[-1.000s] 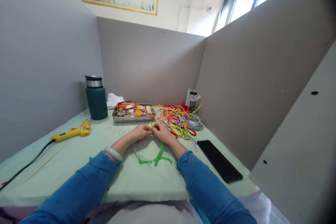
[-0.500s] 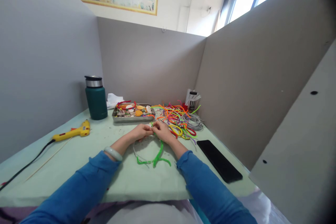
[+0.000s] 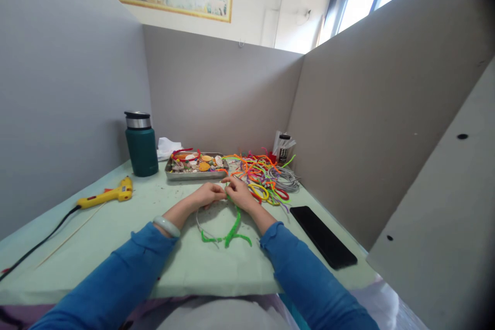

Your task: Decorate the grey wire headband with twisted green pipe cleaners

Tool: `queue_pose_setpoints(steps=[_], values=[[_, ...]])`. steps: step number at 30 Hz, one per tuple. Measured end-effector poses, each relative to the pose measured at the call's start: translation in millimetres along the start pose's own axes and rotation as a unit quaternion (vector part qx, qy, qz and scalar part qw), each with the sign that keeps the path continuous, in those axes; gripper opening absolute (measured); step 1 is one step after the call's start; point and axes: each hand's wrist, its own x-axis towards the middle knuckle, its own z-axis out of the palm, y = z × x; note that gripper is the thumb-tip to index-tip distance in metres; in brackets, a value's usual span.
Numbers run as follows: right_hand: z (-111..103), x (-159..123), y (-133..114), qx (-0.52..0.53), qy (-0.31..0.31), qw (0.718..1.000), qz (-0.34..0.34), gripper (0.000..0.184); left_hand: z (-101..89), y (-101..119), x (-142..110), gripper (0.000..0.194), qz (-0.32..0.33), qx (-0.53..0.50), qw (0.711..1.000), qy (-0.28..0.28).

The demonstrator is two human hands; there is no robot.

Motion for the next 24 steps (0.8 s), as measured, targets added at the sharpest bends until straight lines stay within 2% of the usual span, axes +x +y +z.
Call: queue_pose_setpoints(steps=[4,11,17,24], values=[[0.3,0.5,1.0,-0.004,0.000,1.000,0.004,0.020,0.5,1.5,-1.4,0.040,-0.003,-0.002,1.000,0.004],[-0.5,-0.4,-2.3,0.012,0.006,1.000,0.003,0.016,0.6,-0.8,0.5,0.039,0.014,-0.007,1.000,0.004],[-3.3,-0.5,-6.9,0.021,0.005,0.999,0.026,0.016,0.7,-3.5,4.1,0.042,0.028,-0.011,0.999,0.019],[-5.6,-0.3,-8.0,0.029,-0.033,0.997,0.062,0.022,1.5,2.2,1.2,0.045,0.032,-0.002,0.999,0.033]])
